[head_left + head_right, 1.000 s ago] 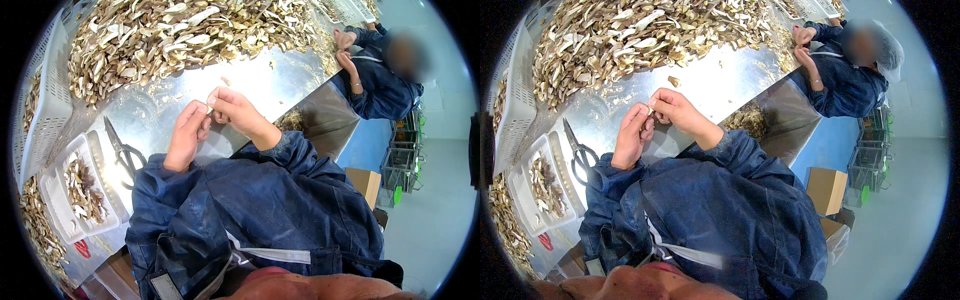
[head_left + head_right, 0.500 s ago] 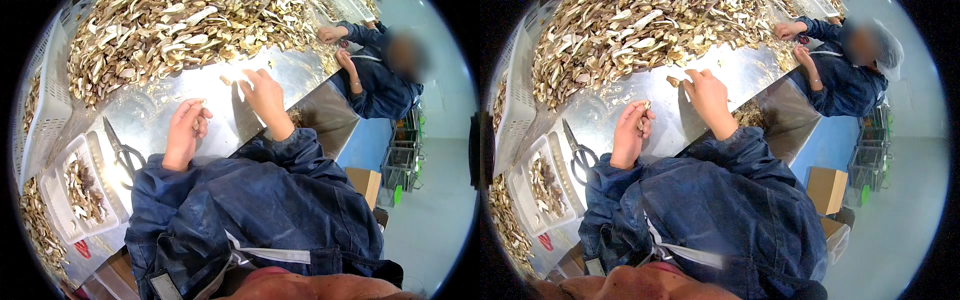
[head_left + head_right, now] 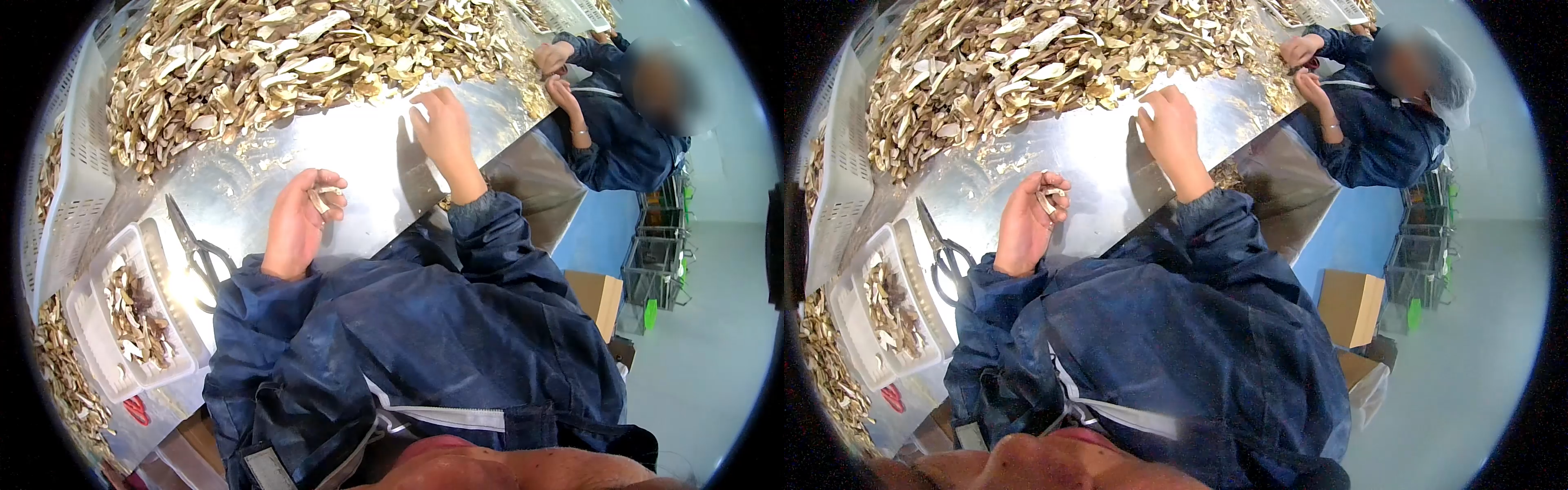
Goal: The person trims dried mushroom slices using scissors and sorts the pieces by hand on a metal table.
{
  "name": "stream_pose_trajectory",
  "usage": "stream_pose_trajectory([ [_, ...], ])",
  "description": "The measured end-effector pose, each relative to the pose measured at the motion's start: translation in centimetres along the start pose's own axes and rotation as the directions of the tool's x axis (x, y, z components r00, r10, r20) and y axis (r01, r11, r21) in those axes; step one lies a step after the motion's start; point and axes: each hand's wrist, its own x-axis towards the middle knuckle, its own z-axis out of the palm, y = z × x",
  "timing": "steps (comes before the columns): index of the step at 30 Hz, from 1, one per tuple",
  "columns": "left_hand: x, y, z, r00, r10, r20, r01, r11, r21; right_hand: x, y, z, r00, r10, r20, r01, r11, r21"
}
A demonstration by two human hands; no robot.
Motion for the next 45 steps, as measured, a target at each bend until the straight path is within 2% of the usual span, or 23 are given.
stream_pose_trajectory([
  [1, 0.0, 0.0, 0.0, 1.0, -0.002, 0.001, 0.002, 1.0, -0.003, 0.7, -0.9, 0.3, 0.997, 0.058, 0.04, -0.062, 0.994, 0.086],
  [2, 0.0, 0.0, 0.1, 1.0, -0.003, 0.002, 0.003, 1.0, -0.005, 1.4, -1.5, 0.7, 1.0, -0.021, 0.011, 0.02, 0.992, 0.123],
  [4, 0.0, 0.1, -0.1, 1.0, -0.011, 0.006, 0.011, 1.0, -0.014, 2.6, -2.9, 2.2, 0.999, 0.002, 0.041, -0.004, 0.999, 0.051],
  [7, 0.1, 0.3, -0.3, 1.0, -0.016, 0.001, 0.016, 1.0, -0.017, 3.0, -3.4, 4.4, 0.991, -0.122, -0.061, 0.118, 0.991, -0.06],
  [10, -0.3, 0.8, 0.5, 1.0, 0.004, -0.015, -0.004, 1.0, 0.007, 2.1, -3.9, 4.2, 0.991, -0.096, 0.089, 0.095, 0.995, 0.008],
  [12, -0.3, 0.8, 0.7, 1.0, 0.012, 0.0, -0.012, 1.0, 0.004, 1.3, -4.1, 3.8, 0.989, -0.105, 0.105, 0.094, 0.99, 0.107],
  [14, -0.1, 0.4, 0.2, 1.0, 0.003, 0.024, -0.002, 0.997, -0.074, 0.6, -4.6, 3.2, 0.992, -0.089, 0.094, 0.068, 0.977, 0.204],
  [15, 0.0, 0.3, 0.0, 0.999, 0.003, 0.037, 0.001, 0.994, -0.112, 0.3, -4.7, 3.2, 0.994, -0.032, 0.103, 0.003, 0.963, 0.268],
  [18, -0.1, 0.2, -0.5, 1.0, 0.002, 0.012, -0.001, 0.996, -0.087, -0.2, -5.2, 2.2, 0.936, 0.195, 0.294, -0.32, 0.817, 0.479],
  [21, 0.0, 0.0, -0.7, 0.999, 0.049, 0.009, -0.048, 0.997, -0.065, -0.2, -6.0, 0.4, 0.719, 0.238, 0.653, -0.687, 0.384, 0.617],
  [25, 0.1, 0.2, 0.1, 0.997, 0.08, 0.003, -0.079, 0.994, -0.077, -1.3, -6.5, -0.2, 0.698, 0.113, 0.707, -0.714, 0.195, 0.673],
  [28, -0.1, 0.5, 1.0, 0.996, 0.084, -0.025, -0.085, 0.995, -0.061, -2.4, -7.5, -0.4, 0.648, 0.059, 0.759, -0.762, 0.046, 0.646],
  [29, -0.2, 0.5, 1.3, 0.995, 0.091, -0.029, -0.092, 0.994, -0.051, -2.6, -8.0, -0.6, 0.612, 0.052, 0.789, -0.791, 0.05, 0.61],
  [33, 0.0, 0.3, 1.0, 0.991, 0.132, -0.017, -0.132, 0.991, -0.021, -3.2, -8.9, -0.2, 0.581, -0.022, 0.814, -0.814, 0.003, 0.581],
  [36, 0.0, 0.1, 1.0, 0.979, 0.193, -0.068, -0.189, 0.98, 0.059, -3.0, -10.1, -0.8, 0.659, 0.056, 0.75, -0.749, 0.141, 0.648],
  [39, 0.2, -0.2, 0.5, 0.968, 0.236, -0.083, -0.212, 0.951, 0.224, -3.6, -10.3, -0.3, 0.777, 0.042, 0.628, -0.615, 0.265, 0.743],
  [42, 0.2, -0.2, 0.7, 0.96, 0.269, -0.083, -0.221, 0.901, 0.373, -3.8, -10.7, -0.3, 0.844, 0.066, 0.532, -0.469, 0.571, 0.674],
  [45, 0.1, -0.2, 0.9, 0.961, 0.269, -0.061, -0.233, 0.909, 0.344, -3.5, -11.2, -1.1, 0.865, 0.064, 0.498, -0.402, 0.684, 0.609],
])
